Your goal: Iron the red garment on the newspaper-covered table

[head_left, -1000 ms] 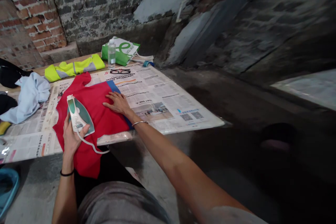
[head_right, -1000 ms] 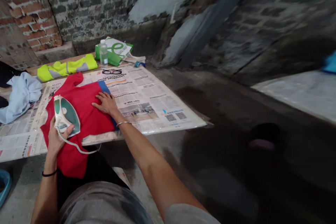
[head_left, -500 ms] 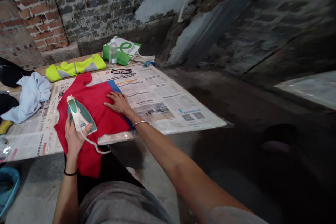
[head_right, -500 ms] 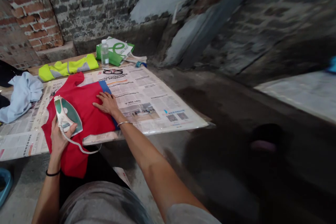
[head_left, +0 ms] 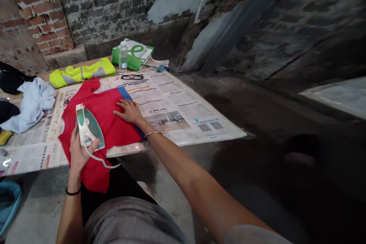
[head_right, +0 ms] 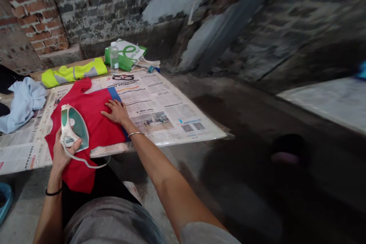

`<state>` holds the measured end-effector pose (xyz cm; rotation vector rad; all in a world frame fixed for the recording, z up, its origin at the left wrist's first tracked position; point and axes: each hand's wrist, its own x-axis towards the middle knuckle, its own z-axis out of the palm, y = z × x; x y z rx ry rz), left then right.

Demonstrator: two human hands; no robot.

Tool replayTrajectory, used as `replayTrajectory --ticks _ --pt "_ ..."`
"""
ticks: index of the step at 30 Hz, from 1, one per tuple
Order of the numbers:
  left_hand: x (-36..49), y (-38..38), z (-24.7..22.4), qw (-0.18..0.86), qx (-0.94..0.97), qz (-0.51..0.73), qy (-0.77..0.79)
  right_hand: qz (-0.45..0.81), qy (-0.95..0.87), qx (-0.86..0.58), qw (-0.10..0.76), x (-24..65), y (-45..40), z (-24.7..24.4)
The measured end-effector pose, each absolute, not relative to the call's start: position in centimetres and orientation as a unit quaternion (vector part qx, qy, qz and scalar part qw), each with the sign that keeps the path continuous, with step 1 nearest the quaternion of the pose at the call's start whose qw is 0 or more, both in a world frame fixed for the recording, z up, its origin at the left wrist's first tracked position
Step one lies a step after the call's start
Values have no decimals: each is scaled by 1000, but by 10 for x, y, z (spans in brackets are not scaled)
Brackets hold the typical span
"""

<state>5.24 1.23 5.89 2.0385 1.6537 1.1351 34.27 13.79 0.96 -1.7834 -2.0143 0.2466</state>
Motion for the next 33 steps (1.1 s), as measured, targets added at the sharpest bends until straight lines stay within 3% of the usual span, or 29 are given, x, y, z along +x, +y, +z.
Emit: replayTrajectory --ticks 16,33 --pt "62 43 60 115 689 395 597 82 -728 -644 219 343 140 5" --pt "54 8 59 105 707 379 588 87 -728 -644 218 343 138 10"
